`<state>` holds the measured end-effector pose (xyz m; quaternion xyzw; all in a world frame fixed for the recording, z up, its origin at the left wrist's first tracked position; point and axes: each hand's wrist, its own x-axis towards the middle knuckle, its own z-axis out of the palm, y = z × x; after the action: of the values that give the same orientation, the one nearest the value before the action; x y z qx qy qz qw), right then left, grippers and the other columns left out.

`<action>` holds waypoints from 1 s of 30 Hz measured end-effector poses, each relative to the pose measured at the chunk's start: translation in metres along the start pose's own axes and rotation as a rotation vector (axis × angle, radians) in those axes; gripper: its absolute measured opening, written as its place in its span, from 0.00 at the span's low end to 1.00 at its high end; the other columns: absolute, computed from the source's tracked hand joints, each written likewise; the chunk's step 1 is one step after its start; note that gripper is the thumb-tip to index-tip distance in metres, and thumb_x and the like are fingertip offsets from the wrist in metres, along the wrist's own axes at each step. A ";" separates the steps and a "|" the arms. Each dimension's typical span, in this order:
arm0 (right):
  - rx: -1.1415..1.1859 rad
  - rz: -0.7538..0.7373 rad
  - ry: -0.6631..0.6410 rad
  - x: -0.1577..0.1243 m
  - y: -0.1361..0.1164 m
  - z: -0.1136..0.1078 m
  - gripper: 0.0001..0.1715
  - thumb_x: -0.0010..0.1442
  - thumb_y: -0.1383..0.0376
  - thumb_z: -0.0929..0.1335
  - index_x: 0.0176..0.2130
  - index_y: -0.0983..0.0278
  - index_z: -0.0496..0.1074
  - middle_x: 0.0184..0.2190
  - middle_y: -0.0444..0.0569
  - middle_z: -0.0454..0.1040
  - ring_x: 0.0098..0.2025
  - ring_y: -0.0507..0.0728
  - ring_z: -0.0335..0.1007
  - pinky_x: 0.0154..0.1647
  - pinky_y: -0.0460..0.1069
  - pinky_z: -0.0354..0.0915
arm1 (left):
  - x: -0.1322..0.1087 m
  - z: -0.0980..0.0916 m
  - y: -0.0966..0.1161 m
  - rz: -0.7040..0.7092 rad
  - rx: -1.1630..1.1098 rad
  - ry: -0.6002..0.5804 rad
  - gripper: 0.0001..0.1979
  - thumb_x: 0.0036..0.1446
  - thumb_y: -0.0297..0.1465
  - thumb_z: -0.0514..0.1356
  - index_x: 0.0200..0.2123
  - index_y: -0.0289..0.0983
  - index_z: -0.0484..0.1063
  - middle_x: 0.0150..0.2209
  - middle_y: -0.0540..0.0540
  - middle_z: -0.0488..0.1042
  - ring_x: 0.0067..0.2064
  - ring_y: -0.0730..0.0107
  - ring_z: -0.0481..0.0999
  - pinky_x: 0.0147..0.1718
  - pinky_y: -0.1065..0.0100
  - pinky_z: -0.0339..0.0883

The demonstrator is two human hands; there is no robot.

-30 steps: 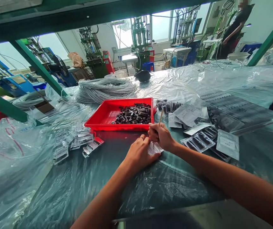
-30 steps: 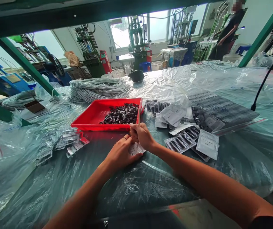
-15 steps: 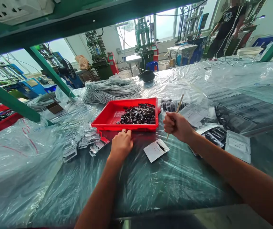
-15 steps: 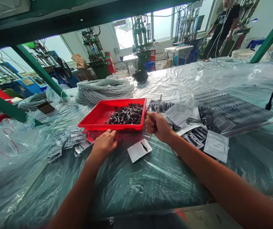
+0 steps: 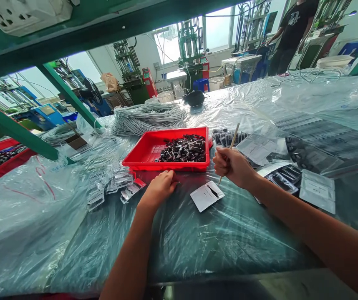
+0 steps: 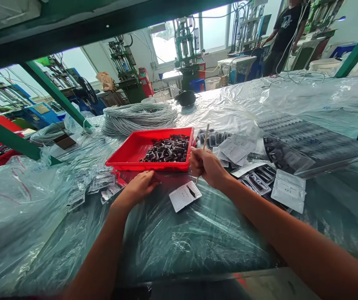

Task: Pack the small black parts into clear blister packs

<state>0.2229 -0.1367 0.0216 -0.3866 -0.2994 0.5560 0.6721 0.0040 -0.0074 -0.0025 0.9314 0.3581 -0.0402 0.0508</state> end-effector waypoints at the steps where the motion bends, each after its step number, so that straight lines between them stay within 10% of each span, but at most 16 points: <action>1: -0.001 -0.001 -0.001 0.000 0.001 0.000 0.28 0.64 0.64 0.61 0.14 0.64 0.56 0.14 0.38 0.46 0.17 0.47 0.38 0.18 0.45 0.41 | 0.001 0.002 -0.002 0.008 0.002 -0.014 0.09 0.63 0.31 0.55 0.45 0.36 0.69 0.47 0.39 0.75 0.50 0.57 0.75 0.47 0.63 0.66; 16: 0.007 -0.037 -0.044 0.000 -0.003 0.001 0.28 0.61 0.60 0.65 0.14 0.64 0.56 0.14 0.37 0.45 0.16 0.46 0.37 0.17 0.44 0.41 | -0.004 -0.008 0.022 0.165 -0.101 -0.028 0.05 0.61 0.30 0.56 0.35 0.37 0.70 0.37 0.43 0.76 0.40 0.61 0.76 0.41 0.63 0.69; 22: 0.004 -0.045 -0.045 -0.001 -0.004 0.004 0.28 0.62 0.60 0.65 0.14 0.64 0.56 0.14 0.37 0.45 0.16 0.46 0.38 0.17 0.45 0.40 | -0.009 -0.029 0.020 0.020 -0.490 0.760 0.16 0.65 0.31 0.50 0.54 0.42 0.66 0.54 0.43 0.71 0.51 0.66 0.75 0.50 0.62 0.71; 24: -0.009 -0.048 -0.058 -0.001 -0.002 0.004 0.28 0.62 0.60 0.65 0.14 0.64 0.56 0.14 0.37 0.46 0.16 0.46 0.38 0.18 0.45 0.40 | -0.007 -0.031 0.015 -0.026 -0.492 0.859 0.23 0.64 0.30 0.52 0.62 0.43 0.59 0.60 0.41 0.65 0.59 0.63 0.69 0.55 0.60 0.69; 30: -0.039 -0.053 -0.092 -0.003 0.012 0.006 0.28 0.60 0.57 0.67 0.15 0.63 0.57 0.14 0.37 0.47 0.16 0.45 0.39 0.18 0.46 0.38 | -0.011 -0.030 0.026 0.088 -0.407 0.589 0.14 0.64 0.35 0.53 0.51 0.39 0.69 0.40 0.46 0.73 0.38 0.68 0.74 0.42 0.64 0.70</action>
<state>0.2111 -0.1376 0.0151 -0.3655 -0.3507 0.5494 0.6645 0.0148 -0.0303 0.0299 0.8884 0.3174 0.3045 0.1317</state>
